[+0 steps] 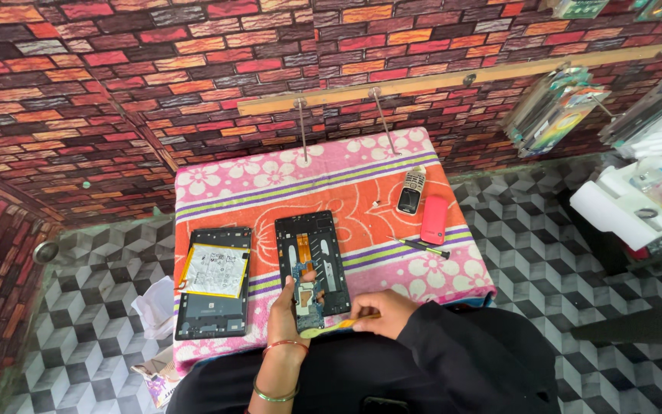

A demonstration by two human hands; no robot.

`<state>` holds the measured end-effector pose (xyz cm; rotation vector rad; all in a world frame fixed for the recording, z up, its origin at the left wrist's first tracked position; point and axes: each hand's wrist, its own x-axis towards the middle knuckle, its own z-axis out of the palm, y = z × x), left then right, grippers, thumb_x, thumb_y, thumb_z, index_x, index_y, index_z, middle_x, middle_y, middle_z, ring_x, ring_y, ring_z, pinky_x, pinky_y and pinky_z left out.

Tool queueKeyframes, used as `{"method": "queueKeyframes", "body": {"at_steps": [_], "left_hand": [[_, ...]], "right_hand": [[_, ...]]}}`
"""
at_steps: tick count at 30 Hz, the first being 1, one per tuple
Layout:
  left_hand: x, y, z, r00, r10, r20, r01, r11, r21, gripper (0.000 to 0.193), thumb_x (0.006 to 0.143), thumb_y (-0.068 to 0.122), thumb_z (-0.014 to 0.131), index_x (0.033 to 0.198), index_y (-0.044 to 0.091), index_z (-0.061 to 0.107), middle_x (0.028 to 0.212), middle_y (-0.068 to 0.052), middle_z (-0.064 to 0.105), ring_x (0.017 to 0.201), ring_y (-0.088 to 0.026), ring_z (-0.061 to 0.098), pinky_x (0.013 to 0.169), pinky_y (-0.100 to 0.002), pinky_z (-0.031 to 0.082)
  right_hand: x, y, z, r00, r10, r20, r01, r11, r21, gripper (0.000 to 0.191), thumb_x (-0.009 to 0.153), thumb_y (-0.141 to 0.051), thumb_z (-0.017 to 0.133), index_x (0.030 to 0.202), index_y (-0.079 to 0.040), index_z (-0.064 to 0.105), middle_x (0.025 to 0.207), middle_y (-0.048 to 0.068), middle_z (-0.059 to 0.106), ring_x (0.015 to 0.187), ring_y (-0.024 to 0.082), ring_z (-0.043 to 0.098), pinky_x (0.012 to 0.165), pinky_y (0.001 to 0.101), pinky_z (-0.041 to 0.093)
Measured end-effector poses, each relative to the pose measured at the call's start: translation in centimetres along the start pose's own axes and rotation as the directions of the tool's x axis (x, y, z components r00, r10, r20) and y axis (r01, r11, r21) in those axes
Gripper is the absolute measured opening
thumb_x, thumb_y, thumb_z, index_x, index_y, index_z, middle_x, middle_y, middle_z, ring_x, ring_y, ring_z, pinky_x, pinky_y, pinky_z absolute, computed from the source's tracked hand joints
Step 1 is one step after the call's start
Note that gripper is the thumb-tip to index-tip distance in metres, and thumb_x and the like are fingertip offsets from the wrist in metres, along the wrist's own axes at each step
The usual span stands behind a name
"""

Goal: The person repairs a disassembled tablet on a cloth-covered table. They brush the internal components and circuit board with a brush, use a screwdriver on the frame, and press and reposition the battery and flex cable inside the tablet housing.

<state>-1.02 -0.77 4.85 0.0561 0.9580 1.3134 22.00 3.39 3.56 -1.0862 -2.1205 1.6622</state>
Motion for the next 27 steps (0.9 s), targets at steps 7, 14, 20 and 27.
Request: {"method": "queueKeyframes", "body": {"at_steps": [7, 14, 20, 27], "left_hand": [[0.9, -0.7, -1.0, 0.994, 0.053, 0.097, -0.051, 0.998, -0.031, 0.05, 0.108, 0.037, 0.046, 0.118, -0.005, 0.072, 0.093, -0.01, 0.07, 0.082, -0.019, 0.065, 0.08, -0.035, 0.054], [1.5, -1.0, -1.6, 0.997, 0.025, 0.072, -0.025, 1.0, 0.0, 0.051, 0.106, 0.037, 0.044, 0.118, -0.005, 0.071, 0.084, -0.011, 0.068, 0.081, -0.021, 0.064, 0.079, -0.033, 0.054], [1.8, -1.3, -1.7, 0.99, 0.079, 0.116, -0.078, 0.997, -0.019, 0.051, 0.108, 0.035, 0.045, 0.12, -0.008, 0.07, 0.085, -0.009, 0.066, 0.079, -0.018, 0.061, 0.075, -0.034, 0.053], [1.2, -1.1, -1.0, 0.999, 0.033, 0.019, -0.034, 0.998, 0.054, 0.051, 0.105, 0.038, 0.042, 0.123, -0.004, 0.065, 0.098, -0.007, 0.071, 0.08, -0.017, 0.061, 0.076, -0.032, 0.051]], "right_hand": [[0.7, 0.1, -0.5, 0.962, 0.091, -0.259, -0.059, 0.99, 0.127, 0.008, 0.09, -0.01, 0.074, 0.095, -0.006, 0.071, 0.076, 0.0, 0.068, 0.069, 0.007, 0.061, 0.063, 0.025, 0.05], [0.6, 0.0, -0.5, 0.986, 0.121, -0.112, -0.097, 0.976, 0.197, 0.007, 0.09, -0.009, 0.074, 0.096, -0.005, 0.072, 0.074, -0.002, 0.066, 0.062, 0.006, 0.059, 0.055, 0.0237, 0.048], [1.0, -0.4, -0.2, 0.961, 0.102, -0.257, -0.064, 0.986, 0.151, 0.007, 0.09, -0.009, 0.074, 0.096, -0.004, 0.072, 0.072, -0.002, 0.064, 0.061, 0.006, 0.057, 0.056, 0.0251, 0.048], [1.3, -1.3, 0.4, 0.921, -0.032, -0.389, 0.06, 0.996, 0.061, 0.008, 0.09, -0.01, 0.074, 0.095, -0.004, 0.069, 0.075, -0.003, 0.07, 0.068, 0.003, 0.064, 0.064, 0.0237, 0.052]]}}
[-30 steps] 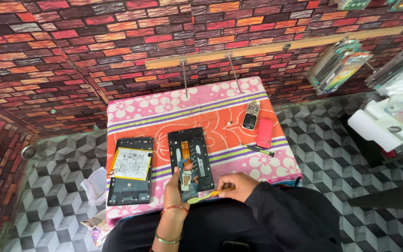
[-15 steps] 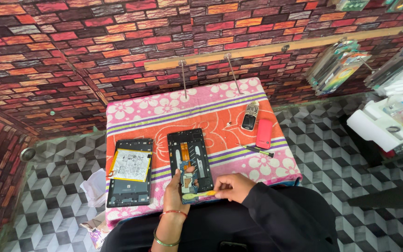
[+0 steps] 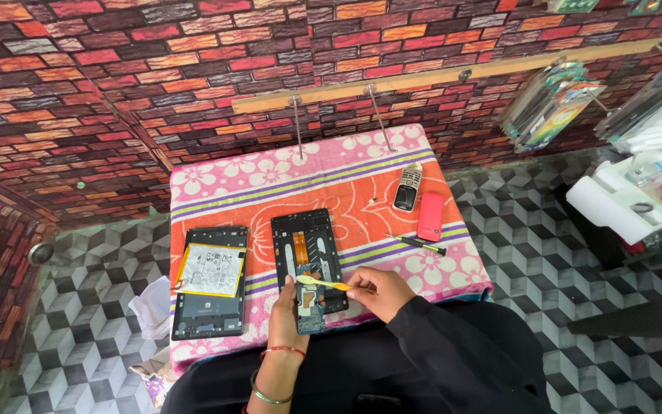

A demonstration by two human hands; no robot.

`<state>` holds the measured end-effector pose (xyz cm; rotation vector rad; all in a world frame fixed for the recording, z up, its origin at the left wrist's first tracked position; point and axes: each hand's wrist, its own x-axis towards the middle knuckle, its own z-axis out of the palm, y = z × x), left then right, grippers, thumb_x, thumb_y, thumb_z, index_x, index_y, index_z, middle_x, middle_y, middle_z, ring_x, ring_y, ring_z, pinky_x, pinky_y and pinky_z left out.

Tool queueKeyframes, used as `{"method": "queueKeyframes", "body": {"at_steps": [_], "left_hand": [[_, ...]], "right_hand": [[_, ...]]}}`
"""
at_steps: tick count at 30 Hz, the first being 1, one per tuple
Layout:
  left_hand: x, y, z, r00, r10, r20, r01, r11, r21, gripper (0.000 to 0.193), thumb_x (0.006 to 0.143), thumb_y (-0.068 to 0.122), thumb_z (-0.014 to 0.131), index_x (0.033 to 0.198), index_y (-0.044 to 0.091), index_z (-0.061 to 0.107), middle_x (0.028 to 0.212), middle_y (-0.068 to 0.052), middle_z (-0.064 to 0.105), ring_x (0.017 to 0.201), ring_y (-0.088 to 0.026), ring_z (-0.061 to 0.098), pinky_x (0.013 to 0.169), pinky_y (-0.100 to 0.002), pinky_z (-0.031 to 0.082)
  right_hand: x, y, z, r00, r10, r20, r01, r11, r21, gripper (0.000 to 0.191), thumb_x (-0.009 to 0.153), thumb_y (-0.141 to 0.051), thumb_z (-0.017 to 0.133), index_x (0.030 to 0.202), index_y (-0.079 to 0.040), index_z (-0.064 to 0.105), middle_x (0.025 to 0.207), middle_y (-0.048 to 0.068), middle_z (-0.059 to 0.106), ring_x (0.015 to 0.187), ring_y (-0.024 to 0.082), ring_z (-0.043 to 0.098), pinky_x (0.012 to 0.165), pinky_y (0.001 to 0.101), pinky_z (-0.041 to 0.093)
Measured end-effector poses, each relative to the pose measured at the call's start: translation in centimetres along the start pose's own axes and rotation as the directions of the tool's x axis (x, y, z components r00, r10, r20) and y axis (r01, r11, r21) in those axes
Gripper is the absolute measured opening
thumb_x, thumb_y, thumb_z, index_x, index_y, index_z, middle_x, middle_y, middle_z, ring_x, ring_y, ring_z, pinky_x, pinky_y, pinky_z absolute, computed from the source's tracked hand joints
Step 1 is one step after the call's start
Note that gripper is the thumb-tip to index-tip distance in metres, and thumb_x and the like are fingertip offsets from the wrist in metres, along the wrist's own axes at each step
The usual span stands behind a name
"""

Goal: The person repairs a disassembled tablet on a cloth-covered table. They brush the internal components and circuit board with a brush, use a screwdriver on the frame, and press and reposition the battery and flex cable inside the tablet housing.

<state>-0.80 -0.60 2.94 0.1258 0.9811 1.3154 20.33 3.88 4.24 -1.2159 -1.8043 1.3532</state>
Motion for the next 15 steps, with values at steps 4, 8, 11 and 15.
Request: {"method": "queueKeyframes", "body": {"at_steps": [4, 8, 11, 15], "left_hand": [[-0.55, 0.32, 0.16, 0.997, 0.039, 0.074, -0.04, 0.999, 0.018, 0.061, 0.109, 0.044, 0.041, 0.124, -0.008, 0.07, 0.097, -0.009, 0.066, 0.083, -0.017, 0.062, 0.078, -0.034, 0.054], [-0.82, 0.42, 0.58, 1.0, 0.007, 0.012, -0.008, 0.999, 0.049, 0.059, 0.106, 0.045, 0.039, 0.122, -0.003, 0.069, 0.106, -0.009, 0.073, 0.085, -0.017, 0.064, 0.079, -0.033, 0.053], [-0.85, 0.47, 0.6, 0.999, 0.018, 0.034, -0.02, 0.998, 0.061, 0.061, 0.106, 0.046, 0.039, 0.12, -0.005, 0.07, 0.105, -0.01, 0.074, 0.084, -0.017, 0.064, 0.078, -0.033, 0.053], [-0.71, 0.43, 0.2, 0.999, 0.016, 0.04, -0.02, 0.995, 0.097, 0.063, 0.106, 0.047, 0.038, 0.117, -0.004, 0.074, 0.098, -0.01, 0.073, 0.082, -0.016, 0.064, 0.079, -0.032, 0.054]], "right_hand": [[-0.04, -0.4, 0.04, 0.987, 0.115, 0.116, -0.112, 0.993, -0.036, 0.009, 0.09, -0.01, 0.074, 0.095, -0.004, 0.071, 0.071, 0.0, 0.065, 0.064, 0.007, 0.059, 0.06, 0.0266, 0.048], [-0.04, -0.69, -0.13, 0.999, 0.045, 0.021, -0.043, 0.996, -0.082, 0.01, 0.089, -0.01, 0.075, 0.095, -0.004, 0.07, 0.074, -0.003, 0.069, 0.068, 0.005, 0.064, 0.064, 0.0243, 0.051], [0.01, -0.71, -0.1, 0.995, 0.096, 0.032, -0.095, 0.995, -0.042, 0.01, 0.09, -0.01, 0.075, 0.096, -0.004, 0.07, 0.074, -0.001, 0.068, 0.067, 0.006, 0.063, 0.063, 0.0259, 0.051], [0.07, -0.62, 0.19, 0.997, 0.069, 0.039, -0.067, 0.997, -0.046, 0.01, 0.091, -0.01, 0.075, 0.097, -0.003, 0.07, 0.076, 0.003, 0.069, 0.069, 0.01, 0.063, 0.065, 0.028, 0.052]]}}
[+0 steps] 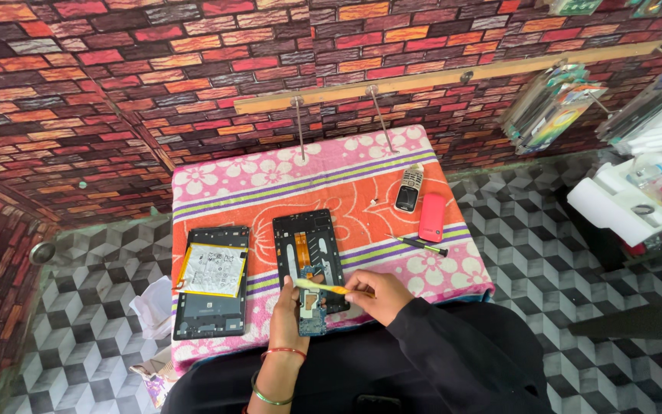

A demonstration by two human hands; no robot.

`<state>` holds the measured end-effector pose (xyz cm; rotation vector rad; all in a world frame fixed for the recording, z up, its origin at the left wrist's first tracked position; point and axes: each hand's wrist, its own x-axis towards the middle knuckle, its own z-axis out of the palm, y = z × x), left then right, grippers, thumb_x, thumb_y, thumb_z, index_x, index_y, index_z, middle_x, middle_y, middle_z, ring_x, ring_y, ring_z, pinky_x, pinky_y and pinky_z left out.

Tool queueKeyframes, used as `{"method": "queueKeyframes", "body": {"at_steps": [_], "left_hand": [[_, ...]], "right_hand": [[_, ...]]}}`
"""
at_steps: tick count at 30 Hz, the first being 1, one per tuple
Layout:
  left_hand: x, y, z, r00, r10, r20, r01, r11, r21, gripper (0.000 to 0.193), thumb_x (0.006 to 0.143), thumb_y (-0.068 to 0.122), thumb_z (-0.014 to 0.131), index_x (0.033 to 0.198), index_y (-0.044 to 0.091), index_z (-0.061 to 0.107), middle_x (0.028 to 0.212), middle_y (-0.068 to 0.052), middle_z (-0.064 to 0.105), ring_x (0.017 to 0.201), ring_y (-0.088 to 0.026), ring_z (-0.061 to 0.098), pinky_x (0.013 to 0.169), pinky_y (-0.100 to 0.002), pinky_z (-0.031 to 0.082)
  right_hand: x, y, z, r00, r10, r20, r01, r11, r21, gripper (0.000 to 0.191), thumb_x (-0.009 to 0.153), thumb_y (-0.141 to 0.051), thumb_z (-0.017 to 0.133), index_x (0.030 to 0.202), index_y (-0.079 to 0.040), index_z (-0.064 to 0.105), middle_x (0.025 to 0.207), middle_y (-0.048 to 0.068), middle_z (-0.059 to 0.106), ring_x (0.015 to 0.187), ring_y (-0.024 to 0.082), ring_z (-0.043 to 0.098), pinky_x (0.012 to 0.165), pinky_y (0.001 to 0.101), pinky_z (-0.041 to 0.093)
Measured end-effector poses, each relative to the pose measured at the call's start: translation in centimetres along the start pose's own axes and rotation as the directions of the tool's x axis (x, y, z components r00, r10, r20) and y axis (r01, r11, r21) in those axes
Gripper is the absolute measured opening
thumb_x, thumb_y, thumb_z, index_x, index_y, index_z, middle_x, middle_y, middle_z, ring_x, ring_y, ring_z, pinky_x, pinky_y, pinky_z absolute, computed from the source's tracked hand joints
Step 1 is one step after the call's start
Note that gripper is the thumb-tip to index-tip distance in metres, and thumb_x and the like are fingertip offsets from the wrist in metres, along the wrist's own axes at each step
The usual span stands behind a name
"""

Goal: The person repairs a disassembled tablet on a cloth-covered table. They brush the internal components and circuit board with a brush, use a screwdriver on the frame, and press and reposition the battery and flex cable inside the tablet housing.

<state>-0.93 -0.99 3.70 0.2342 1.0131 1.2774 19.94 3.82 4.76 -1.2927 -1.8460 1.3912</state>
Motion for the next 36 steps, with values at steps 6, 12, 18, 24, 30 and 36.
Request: {"method": "queueKeyframes", "body": {"at_steps": [6, 12, 18, 24, 30, 36], "left_hand": [[0.4, -0.4, 0.0, 0.994, 0.013, -0.112, -0.009, 0.999, 0.034, 0.044, 0.103, 0.032, 0.052, 0.114, -0.005, 0.073, 0.092, -0.006, 0.075, 0.076, -0.017, 0.063, 0.071, -0.032, 0.052], [0.0, 0.0, -0.3, 0.995, 0.062, -0.084, -0.059, 0.997, 0.04, 0.042, 0.101, 0.029, 0.054, 0.117, -0.003, 0.075, 0.087, -0.01, 0.072, 0.075, -0.016, 0.065, 0.071, -0.029, 0.052], [0.1, 0.2, -0.2, 0.985, 0.118, -0.124, -0.121, 0.992, -0.019, 0.04, 0.103, 0.026, 0.054, 0.115, -0.006, 0.074, 0.093, -0.014, 0.072, 0.076, -0.018, 0.066, 0.069, -0.031, 0.053], [0.3, 0.6, -0.7, 0.968, 0.141, -0.208, -0.156, 0.986, -0.054, 0.041, 0.104, 0.028, 0.05, 0.116, -0.003, 0.075, 0.093, -0.012, 0.07, 0.077, -0.018, 0.066, 0.068, -0.031, 0.054], [0.6, 0.2, -0.9, 0.974, 0.165, -0.158, -0.181, 0.979, -0.095, 0.042, 0.105, 0.027, 0.051, 0.118, -0.007, 0.072, 0.091, -0.013, 0.07, 0.077, -0.019, 0.065, 0.066, -0.031, 0.053], [0.4, 0.3, -0.8, 0.964, 0.145, -0.222, -0.155, 0.987, -0.033, 0.041, 0.104, 0.026, 0.051, 0.117, -0.005, 0.073, 0.087, -0.01, 0.069, 0.075, -0.017, 0.065, 0.066, -0.03, 0.053]], "right_hand": [[0.1, -0.3, 0.0, 0.995, -0.027, -0.093, 0.021, 0.998, -0.063, 0.014, 0.092, -0.014, 0.073, 0.1, -0.005, 0.068, 0.079, 0.003, 0.073, 0.071, 0.01, 0.068, 0.067, 0.0277, 0.054], [0.3, -0.8, -0.5, 0.985, -0.01, -0.175, -0.013, 0.991, -0.131, 0.013, 0.091, -0.014, 0.072, 0.099, -0.005, 0.068, 0.078, 0.003, 0.073, 0.068, 0.012, 0.066, 0.064, 0.0291, 0.053], [-0.1, -0.5, 0.0, 0.997, 0.074, -0.018, -0.073, 0.996, 0.051, 0.011, 0.093, -0.013, 0.071, 0.1, -0.005, 0.068, 0.077, 0.001, 0.068, 0.064, 0.008, 0.062, 0.058, 0.0271, 0.054], [-0.6, 0.2, 0.1, 0.957, 0.064, 0.283, -0.047, 0.997, -0.067, 0.01, 0.093, -0.011, 0.071, 0.099, -0.005, 0.066, 0.077, 0.003, 0.07, 0.064, 0.009, 0.064, 0.061, 0.0285, 0.053], [-0.3, 0.6, 0.0, 0.991, -0.128, 0.025, 0.129, 0.991, -0.04, 0.01, 0.091, -0.01, 0.071, 0.097, -0.005, 0.066, 0.078, 0.001, 0.072, 0.07, 0.008, 0.069, 0.063, 0.0268, 0.054], [-0.8, -0.1, -0.3, 0.963, 0.099, 0.25, -0.066, 0.988, -0.137, 0.01, 0.09, -0.011, 0.073, 0.096, -0.007, 0.066, 0.073, 0.0, 0.07, 0.064, 0.009, 0.065, 0.061, 0.0273, 0.051]]}}
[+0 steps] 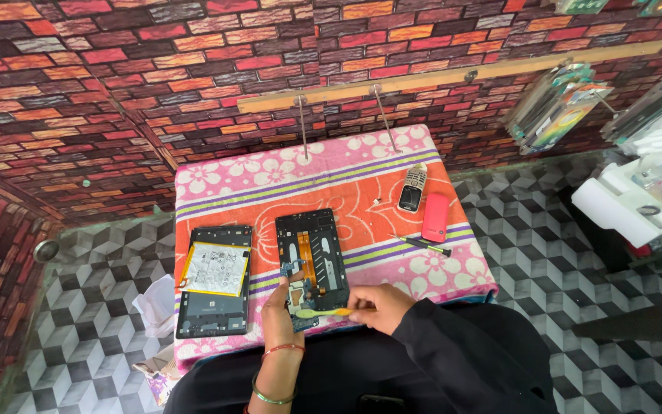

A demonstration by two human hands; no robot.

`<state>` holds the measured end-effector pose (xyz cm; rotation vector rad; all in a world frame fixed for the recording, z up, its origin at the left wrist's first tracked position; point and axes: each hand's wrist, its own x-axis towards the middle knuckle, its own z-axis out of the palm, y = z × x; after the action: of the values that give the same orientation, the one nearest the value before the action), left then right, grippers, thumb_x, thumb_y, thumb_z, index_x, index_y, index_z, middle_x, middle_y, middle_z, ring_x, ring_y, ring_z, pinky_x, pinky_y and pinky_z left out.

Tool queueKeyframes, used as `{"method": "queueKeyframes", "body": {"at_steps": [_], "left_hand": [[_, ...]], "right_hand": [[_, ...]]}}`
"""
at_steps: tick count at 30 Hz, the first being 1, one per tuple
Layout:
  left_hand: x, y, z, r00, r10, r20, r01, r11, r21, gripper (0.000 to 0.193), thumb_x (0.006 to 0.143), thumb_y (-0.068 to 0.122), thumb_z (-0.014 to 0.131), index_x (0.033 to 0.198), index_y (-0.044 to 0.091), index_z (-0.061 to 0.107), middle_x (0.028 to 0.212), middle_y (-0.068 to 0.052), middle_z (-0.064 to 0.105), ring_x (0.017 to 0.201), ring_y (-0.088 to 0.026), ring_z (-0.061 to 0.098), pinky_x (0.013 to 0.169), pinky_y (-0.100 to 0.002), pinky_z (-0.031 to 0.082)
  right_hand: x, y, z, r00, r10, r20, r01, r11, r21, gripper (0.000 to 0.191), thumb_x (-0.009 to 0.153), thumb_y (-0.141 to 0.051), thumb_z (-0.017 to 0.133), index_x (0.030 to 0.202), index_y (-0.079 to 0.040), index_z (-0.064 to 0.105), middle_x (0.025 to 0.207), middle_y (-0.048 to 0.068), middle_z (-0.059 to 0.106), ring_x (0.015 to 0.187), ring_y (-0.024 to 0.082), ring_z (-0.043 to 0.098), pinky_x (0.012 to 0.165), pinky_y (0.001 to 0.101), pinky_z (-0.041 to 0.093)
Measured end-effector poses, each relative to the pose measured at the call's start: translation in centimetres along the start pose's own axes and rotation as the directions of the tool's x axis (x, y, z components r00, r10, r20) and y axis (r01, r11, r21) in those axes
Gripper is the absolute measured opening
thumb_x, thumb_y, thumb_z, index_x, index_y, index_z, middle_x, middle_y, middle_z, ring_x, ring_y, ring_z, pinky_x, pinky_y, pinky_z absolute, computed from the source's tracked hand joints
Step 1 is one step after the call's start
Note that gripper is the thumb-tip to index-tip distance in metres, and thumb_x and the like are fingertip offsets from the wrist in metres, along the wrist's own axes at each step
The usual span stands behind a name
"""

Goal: The person repairs a disassembled tablet on a cloth-covered table. They brush the internal components and circuit board with a brush, use a screwdriver on the frame, and press and reposition the battery and flex cable inside the tablet housing.

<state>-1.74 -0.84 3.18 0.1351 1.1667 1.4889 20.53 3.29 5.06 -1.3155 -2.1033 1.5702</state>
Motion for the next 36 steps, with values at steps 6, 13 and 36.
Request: {"method": "queueKeyframes", "body": {"at_steps": [6, 13, 36], "left_hand": [[-0.1, -0.1, 0.0, 0.998, 0.015, 0.059, -0.014, 1.0, -0.026, 0.04, 0.102, 0.026, 0.053, 0.117, -0.006, 0.073, 0.088, -0.01, 0.07, 0.074, -0.016, 0.063, 0.063, -0.028, 0.051], [-0.6, 0.0, 0.3, 1.0, 0.023, 0.018, -0.024, 0.997, 0.067, 0.037, 0.102, 0.028, 0.057, 0.112, -0.001, 0.078, 0.085, -0.006, 0.065, 0.075, -0.013, 0.058, 0.066, -0.026, 0.049], [-0.5, -0.1, 0.2, 0.997, 0.021, 0.07, -0.025, 0.998, 0.056, 0.039, 0.101, 0.026, 0.059, 0.112, -0.007, 0.077, 0.072, -0.005, 0.063, 0.068, -0.015, 0.062, 0.062, -0.027, 0.048]], "right_hand": [[0.1, -0.4, -0.4, 0.977, -0.035, -0.209, 0.046, 0.998, 0.05, 0.01, 0.09, -0.012, 0.075, 0.092, -0.006, 0.067, 0.07, 0.003, 0.066, 0.064, 0.01, 0.061, 0.062, 0.0283, 0.05], [0.3, 0.0, -0.8, 0.968, -0.044, -0.248, 0.059, 0.997, 0.054, 0.01, 0.088, -0.011, 0.076, 0.093, -0.005, 0.069, 0.071, 0.0, 0.069, 0.066, 0.007, 0.065, 0.064, 0.0264, 0.052], [0.7, -0.2, 0.1, 0.976, -0.043, -0.212, 0.071, 0.989, 0.126, 0.008, 0.089, -0.009, 0.074, 0.092, -0.004, 0.069, 0.073, 0.0, 0.069, 0.067, 0.006, 0.061, 0.064, 0.0257, 0.051]]}}
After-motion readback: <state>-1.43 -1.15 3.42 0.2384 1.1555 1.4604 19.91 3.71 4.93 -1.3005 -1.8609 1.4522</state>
